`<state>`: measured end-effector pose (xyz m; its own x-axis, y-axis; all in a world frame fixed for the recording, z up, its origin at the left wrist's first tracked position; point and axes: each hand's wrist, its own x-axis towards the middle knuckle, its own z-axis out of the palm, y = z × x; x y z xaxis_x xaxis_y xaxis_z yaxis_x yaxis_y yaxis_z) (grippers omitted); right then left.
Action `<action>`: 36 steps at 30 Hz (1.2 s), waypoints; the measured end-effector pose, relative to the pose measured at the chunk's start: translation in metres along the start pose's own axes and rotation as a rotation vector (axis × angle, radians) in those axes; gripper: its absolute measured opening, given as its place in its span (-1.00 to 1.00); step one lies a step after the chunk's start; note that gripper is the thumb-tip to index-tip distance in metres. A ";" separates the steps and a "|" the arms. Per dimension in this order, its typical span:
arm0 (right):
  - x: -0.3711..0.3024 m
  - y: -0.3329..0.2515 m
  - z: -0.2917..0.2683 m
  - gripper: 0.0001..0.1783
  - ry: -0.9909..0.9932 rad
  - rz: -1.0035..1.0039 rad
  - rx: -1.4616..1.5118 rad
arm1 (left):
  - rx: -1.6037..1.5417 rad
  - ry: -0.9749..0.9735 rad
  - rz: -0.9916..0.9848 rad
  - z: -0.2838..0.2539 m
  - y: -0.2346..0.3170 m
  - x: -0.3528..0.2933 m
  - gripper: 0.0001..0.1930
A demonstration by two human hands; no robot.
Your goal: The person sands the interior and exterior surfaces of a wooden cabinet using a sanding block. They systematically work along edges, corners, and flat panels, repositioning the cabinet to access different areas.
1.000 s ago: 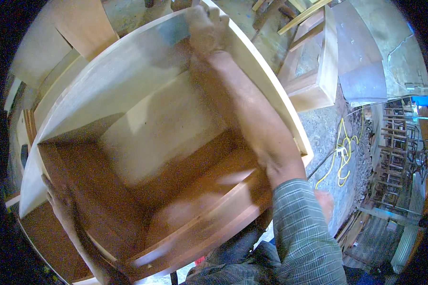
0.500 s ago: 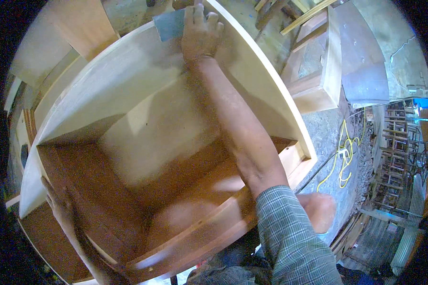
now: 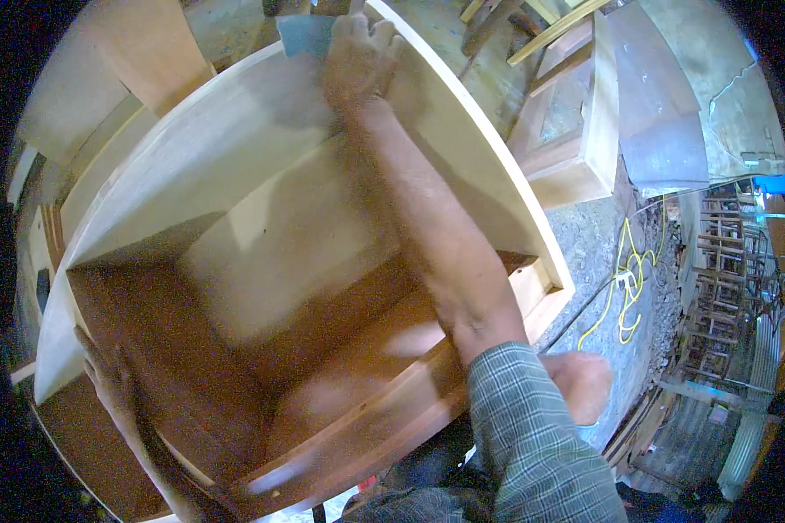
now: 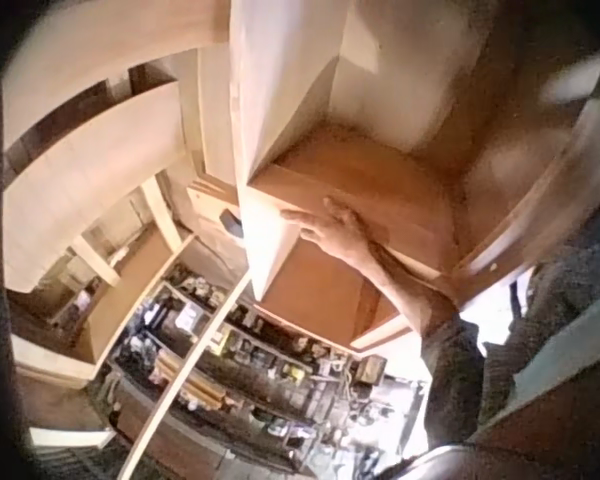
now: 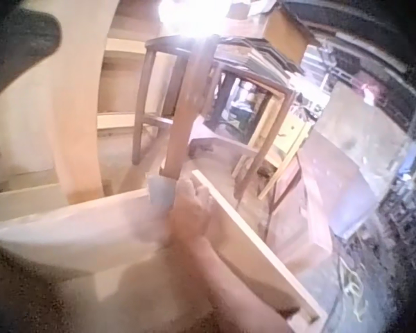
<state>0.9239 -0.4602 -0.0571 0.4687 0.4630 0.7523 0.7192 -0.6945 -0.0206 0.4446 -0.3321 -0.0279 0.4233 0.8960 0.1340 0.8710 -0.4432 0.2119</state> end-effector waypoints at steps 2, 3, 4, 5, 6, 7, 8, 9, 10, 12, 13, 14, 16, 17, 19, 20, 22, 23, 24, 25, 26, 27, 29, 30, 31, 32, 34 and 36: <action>0.005 0.004 -0.009 -0.67 -0.072 -0.132 0.024 | 0.027 -0.002 0.003 0.002 -0.011 -0.001 -0.31; 0.007 0.005 -0.014 -0.67 -0.110 -0.199 0.034 | 0.004 -0.014 -0.025 0.002 -0.012 -0.002 -0.31; 0.007 0.001 -0.018 -0.72 -0.028 -0.157 0.067 | -0.018 -0.026 -0.053 -0.001 -0.012 -0.002 -0.32; 0.008 -0.004 -0.026 -0.77 0.055 -0.114 0.097 | -0.042 -0.039 -0.079 -0.002 -0.010 -0.002 -0.32; 0.008 -0.007 -0.030 -0.81 0.138 -0.071 0.127 | -0.039 -0.034 -0.054 0.000 -0.008 -0.002 -0.32; 0.008 -0.007 -0.027 -0.83 0.102 -0.103 0.023 | -0.036 -0.029 -0.029 0.003 -0.006 -0.002 -0.32; 0.008 -0.009 -0.022 -0.84 0.068 -0.130 -0.075 | -0.024 -0.021 -0.004 0.003 -0.005 -0.001 -0.32; 0.009 -0.010 -0.020 -0.85 0.032 -0.157 -0.173 | -0.029 -0.016 -0.011 0.002 -0.005 0.000 -0.33; 0.009 -0.005 -0.021 -0.86 -0.051 -0.055 -0.027 | -0.035 -0.012 -0.017 0.000 -0.006 0.000 -0.33; 0.019 0.000 -0.040 -0.87 -0.219 0.138 0.260 | -0.035 -0.013 -0.042 -0.001 -0.004 -0.001 -0.33; 0.015 -0.006 -0.031 -0.86 -0.164 0.084 0.046 | -0.025 -0.016 -0.057 -0.001 0.001 -0.001 -0.33; 0.009 -0.018 -0.020 -0.85 -0.108 0.035 -0.164 | -0.008 -0.017 -0.068 -0.002 0.004 -0.002 -0.33; 0.005 -0.014 -0.012 -0.80 -0.065 -0.114 -0.240 | -0.006 0.002 -0.034 -0.003 0.001 -0.003 -0.34; 0.010 -0.001 -0.022 -0.74 -0.078 -0.221 -0.112 | -0.012 0.007 -0.020 -0.002 -0.001 -0.004 -0.34; 0.010 0.004 -0.017 -0.68 -0.111 -0.240 -0.024 | 0.006 0.000 -0.027 -0.002 0.000 -0.004 -0.34; 0.008 0.009 -0.004 -0.68 -0.120 -0.150 -0.079 | 0.006 0.002 -0.020 -0.001 0.005 -0.003 -0.34; 0.005 0.002 0.011 -0.70 -0.139 -0.089 -0.127 | 0.007 -0.021 -0.050 -0.003 -0.004 -0.003 -0.34; 0.006 0.005 0.006 -0.72 -0.145 -0.127 -0.162 | -0.007 -0.039 -0.061 -0.002 -0.005 -0.004 -0.34; 0.008 0.010 0.000 -0.73 -0.151 -0.165 -0.197 | 0.004 -0.016 -0.033 -0.001 -0.004 -0.004 -0.34; 0.009 0.014 -0.006 -0.74 -0.158 -0.203 -0.232 | 0.015 0.006 -0.005 0.001 -0.001 -0.003 -0.34; 0.009 0.018 -0.012 -0.75 -0.165 -0.240 -0.267 | 0.025 0.028 0.024 0.002 0.001 -0.002 -0.34; 0.011 0.013 -0.014 -0.76 -0.145 -0.264 -0.263 | 0.027 0.028 0.012 0.001 0.001 -0.002 -0.33; 0.004 -0.007 -0.019 -0.78 -0.099 -0.304 -0.227 | 0.026 0.019 -0.007 0.001 -0.001 -0.002 -0.33; 0.000 -0.015 -0.021 -0.78 -0.071 -0.317 -0.197 | 0.031 0.025 0.000 0.000 0.000 -0.002 -0.33; 0.005 -0.011 -0.024 -0.80 -0.046 -0.324 -0.099 | 0.038 0.032 0.008 -0.001 0.001 -0.002 -0.33; 0.013 0.000 -0.031 -0.81 -0.027 -0.333 -0.004 | 0.041 0.033 0.014 -0.002 0.002 -0.003 -0.32; 0.016 -0.002 -0.035 -0.82 -0.038 -0.344 -0.026 | 0.037 0.007 0.009 0.000 -0.002 -0.006 -0.31; 0.011 -0.020 -0.031 -0.81 -0.087 -0.336 -0.259 | 0.046 0.004 -0.010 -0.001 -0.002 -0.004 -0.31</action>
<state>0.8991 -0.4584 -0.0285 0.2803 0.7240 0.6303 0.6917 -0.6076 0.3902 0.4408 -0.3348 -0.0280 0.4134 0.9004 0.1356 0.8860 -0.4321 0.1682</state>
